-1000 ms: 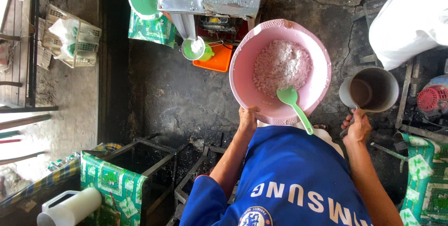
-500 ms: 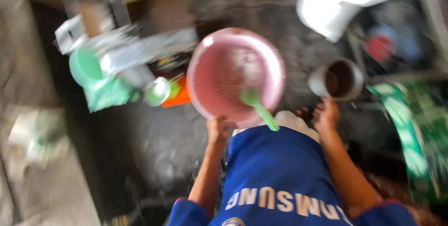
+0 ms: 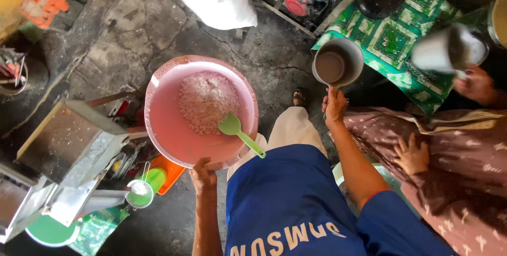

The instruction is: The person pours liquid from a container into a bowl of grated coconut, stirs the mixture with a spoon, and then transfers the mixture into a processing machine.

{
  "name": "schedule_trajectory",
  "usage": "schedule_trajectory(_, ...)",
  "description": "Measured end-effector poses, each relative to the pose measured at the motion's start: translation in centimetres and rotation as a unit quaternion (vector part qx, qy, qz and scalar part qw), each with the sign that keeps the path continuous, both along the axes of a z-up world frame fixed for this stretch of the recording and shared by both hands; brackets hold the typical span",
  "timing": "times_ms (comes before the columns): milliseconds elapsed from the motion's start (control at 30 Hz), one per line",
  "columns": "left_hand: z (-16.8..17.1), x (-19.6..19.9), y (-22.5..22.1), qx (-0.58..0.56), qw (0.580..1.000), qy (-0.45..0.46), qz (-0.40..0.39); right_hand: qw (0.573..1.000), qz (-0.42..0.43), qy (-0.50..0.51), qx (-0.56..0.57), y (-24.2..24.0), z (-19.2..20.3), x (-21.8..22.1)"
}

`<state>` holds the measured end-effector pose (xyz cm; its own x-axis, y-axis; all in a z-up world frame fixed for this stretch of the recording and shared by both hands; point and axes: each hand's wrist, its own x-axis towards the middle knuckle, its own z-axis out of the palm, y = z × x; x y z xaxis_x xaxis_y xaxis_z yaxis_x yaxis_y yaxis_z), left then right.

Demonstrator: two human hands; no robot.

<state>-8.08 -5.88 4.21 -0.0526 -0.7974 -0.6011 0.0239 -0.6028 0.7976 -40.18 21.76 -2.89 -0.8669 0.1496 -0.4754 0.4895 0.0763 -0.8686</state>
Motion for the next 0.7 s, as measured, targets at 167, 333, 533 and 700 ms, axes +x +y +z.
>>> schedule_trajectory(167,-4.7,-2.8,1.7,-0.496,0.768,-0.188,-0.360,1.000,0.020,0.000,0.019,3.6,-3.3,-6.1)
schedule_trajectory(333,-4.0,-9.4,7.4,0.087,0.996,-0.021,0.026,0.998,0.021,-0.056,0.008,4.8,-4.9,-15.2)
schedule_trajectory(533,-5.8,-12.1,11.4,-0.425,0.793,-0.122,-0.419,0.994,0.064,-0.085,0.038,6.7,-11.8,-23.1)
schedule_trajectory(700,-8.3,-16.3,13.0,-0.418,0.769,-0.177,-0.450,0.995,0.024,-0.099,0.006,7.1,-15.5,-27.2)
